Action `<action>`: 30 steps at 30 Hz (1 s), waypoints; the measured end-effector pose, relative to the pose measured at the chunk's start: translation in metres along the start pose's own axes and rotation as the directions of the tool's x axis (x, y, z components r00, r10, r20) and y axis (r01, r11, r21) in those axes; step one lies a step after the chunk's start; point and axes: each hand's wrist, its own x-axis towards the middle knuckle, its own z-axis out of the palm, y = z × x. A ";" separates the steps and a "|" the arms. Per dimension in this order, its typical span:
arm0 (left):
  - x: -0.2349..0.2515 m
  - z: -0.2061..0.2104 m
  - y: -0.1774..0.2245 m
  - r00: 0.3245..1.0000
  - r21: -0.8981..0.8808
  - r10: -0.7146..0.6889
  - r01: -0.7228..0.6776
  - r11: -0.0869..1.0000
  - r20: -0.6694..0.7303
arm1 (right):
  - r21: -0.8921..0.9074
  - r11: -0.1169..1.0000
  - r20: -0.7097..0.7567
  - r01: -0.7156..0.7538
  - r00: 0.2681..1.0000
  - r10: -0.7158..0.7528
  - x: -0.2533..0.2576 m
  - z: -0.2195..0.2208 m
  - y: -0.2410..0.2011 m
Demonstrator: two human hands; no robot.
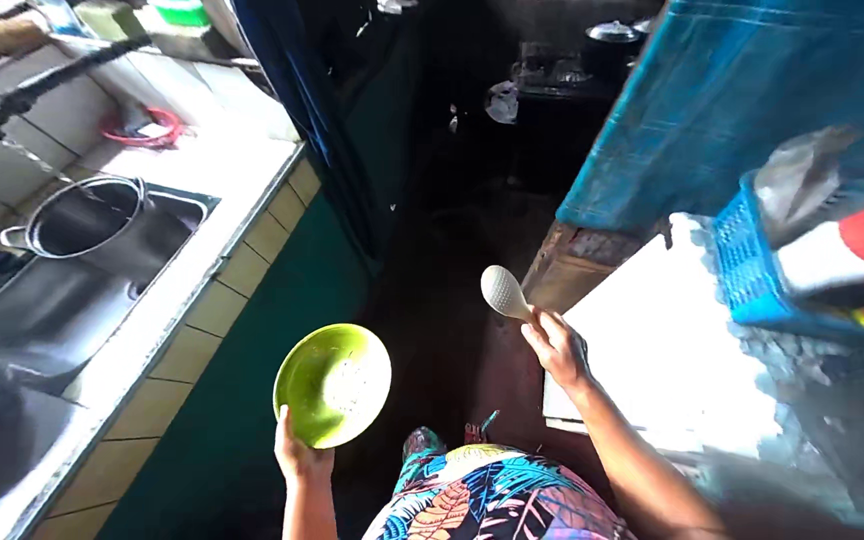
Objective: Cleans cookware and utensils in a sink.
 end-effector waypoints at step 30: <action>0.550 0.146 0.114 0.985 0.165 -0.072 0.098 0.981 -0.156 | -0.001 0.841 0.731 0.541 0.575 -0.368 0.517 0.396 -0.208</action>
